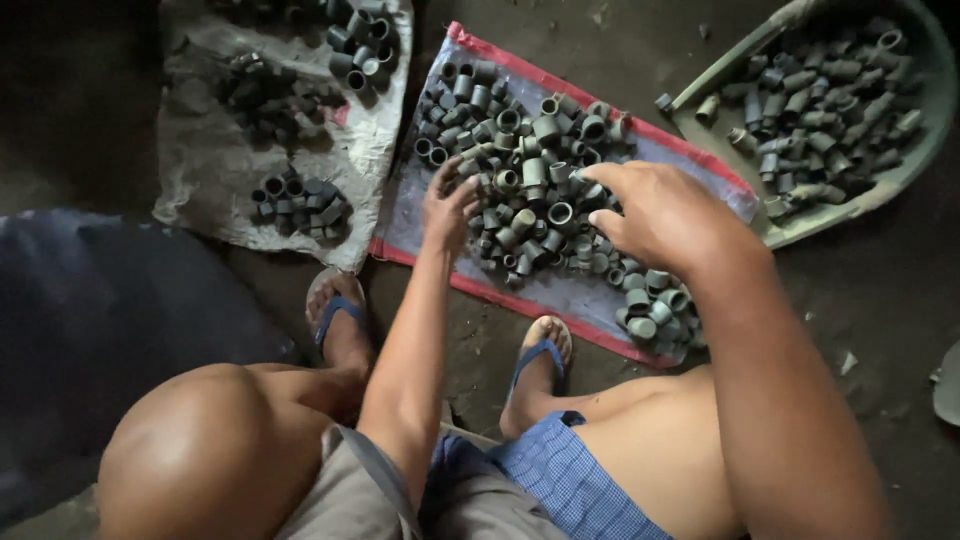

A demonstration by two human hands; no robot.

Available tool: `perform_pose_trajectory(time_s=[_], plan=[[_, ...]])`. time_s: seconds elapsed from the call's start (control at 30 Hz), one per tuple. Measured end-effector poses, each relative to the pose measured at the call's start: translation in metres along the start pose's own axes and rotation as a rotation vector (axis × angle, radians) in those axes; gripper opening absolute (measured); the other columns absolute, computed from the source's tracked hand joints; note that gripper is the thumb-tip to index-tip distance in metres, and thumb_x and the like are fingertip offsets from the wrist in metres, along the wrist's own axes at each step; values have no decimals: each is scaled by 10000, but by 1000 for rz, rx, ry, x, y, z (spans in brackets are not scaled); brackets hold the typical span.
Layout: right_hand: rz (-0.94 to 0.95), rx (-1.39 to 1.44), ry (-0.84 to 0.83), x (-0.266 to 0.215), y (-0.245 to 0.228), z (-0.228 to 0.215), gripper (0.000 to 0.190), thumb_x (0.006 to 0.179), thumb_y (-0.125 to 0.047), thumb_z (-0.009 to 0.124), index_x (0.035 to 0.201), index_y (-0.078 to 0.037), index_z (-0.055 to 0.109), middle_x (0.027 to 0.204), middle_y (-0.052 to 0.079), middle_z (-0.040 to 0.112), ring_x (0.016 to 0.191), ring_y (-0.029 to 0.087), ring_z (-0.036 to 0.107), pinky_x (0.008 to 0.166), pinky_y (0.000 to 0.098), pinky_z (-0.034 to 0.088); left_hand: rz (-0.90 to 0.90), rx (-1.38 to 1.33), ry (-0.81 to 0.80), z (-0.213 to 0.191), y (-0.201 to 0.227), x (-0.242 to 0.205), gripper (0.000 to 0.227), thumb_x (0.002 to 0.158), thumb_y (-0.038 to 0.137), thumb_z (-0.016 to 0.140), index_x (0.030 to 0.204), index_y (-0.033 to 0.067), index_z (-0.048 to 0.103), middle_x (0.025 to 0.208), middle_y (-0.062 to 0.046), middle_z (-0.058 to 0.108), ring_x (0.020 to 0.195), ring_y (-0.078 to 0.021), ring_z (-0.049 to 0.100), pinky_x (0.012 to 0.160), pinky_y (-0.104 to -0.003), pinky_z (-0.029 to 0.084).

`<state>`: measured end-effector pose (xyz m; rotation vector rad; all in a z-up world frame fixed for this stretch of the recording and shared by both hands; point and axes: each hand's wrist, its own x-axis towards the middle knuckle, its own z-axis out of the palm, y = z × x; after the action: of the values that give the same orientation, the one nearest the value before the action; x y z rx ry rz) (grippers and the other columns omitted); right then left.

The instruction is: The person sits on the floor and sorts small gray pipe fittings by hand, picking them up from a large pile on a red-bordered mat and placing them into a smaller pile on a white sack. The person handles the fittings one by one or in small handfuls, occasionally inspecting them before moving them.

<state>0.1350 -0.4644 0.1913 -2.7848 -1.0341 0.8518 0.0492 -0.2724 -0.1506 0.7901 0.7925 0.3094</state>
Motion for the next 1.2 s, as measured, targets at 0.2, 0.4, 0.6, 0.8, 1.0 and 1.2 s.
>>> perform_pose_trajectory(time_s=[0.2, 0.4, 0.6, 0.8, 1.0, 1.2], plan=[[-73, 72, -14, 14, -2, 21, 536, 859, -258, 728, 1372, -127, 644, 1155, 242, 727, 1128, 466, 670, 976, 578, 526, -8, -216, -215, 39, 35, -74, 546, 859, 61, 829, 1365, 145, 643, 1167, -139, 678, 934, -272, 739, 802, -403, 681], [-131, 170, 143, 23, -6, 37, 589, 797, -256, 822, 1349, -135, 656, 1096, 228, 745, 1066, 439, 694, 913, 549, 561, 4, -337, -467, 74, 47, -99, 491, 889, -8, 817, 1339, 91, 648, 958, -177, 696, 825, -343, 775, 749, -451, 696], [-133, 207, 276, 31, -2, 41, 347, 804, -213, 847, 1137, -200, 751, 968, 113, 771, 935, 330, 740, 781, 456, 605, -56, -429, -435, 83, 35, -91, 375, 970, 72, 746, 1325, 79, 625, 988, -213, 716, 869, -362, 783, 767, -452, 693], [-210, 244, 257, 27, -9, 42, 375, 787, -131, 839, 1150, -185, 761, 1015, 106, 772, 953, 321, 732, 794, 456, 588, -260, -583, -393, 93, 22, -91, 329, 979, 201, 725, 1287, 146, 623, 978, -124, 648, 821, -297, 752, 749, -461, 669], [-221, -24, 180, 21, -28, 42, 576, 820, -322, 821, 1343, -131, 670, 1250, 115, 725, 1082, 296, 677, 970, 401, 482, -242, -581, -315, 67, 16, -49, 106, 912, 196, 706, 1010, 176, 668, 846, -52, 677, 662, -199, 658, 596, -317, 553], [70, -48, -22, -20, -62, 0, 578, 855, -375, 766, 1405, -256, 635, 1308, 89, 696, 1078, 301, 661, 968, 434, 492, 82, 220, 385, -87, -9, 80, 257, 879, 159, 662, 1116, 89, 594, 874, -150, 704, 750, -289, 698, 682, -367, 541]])
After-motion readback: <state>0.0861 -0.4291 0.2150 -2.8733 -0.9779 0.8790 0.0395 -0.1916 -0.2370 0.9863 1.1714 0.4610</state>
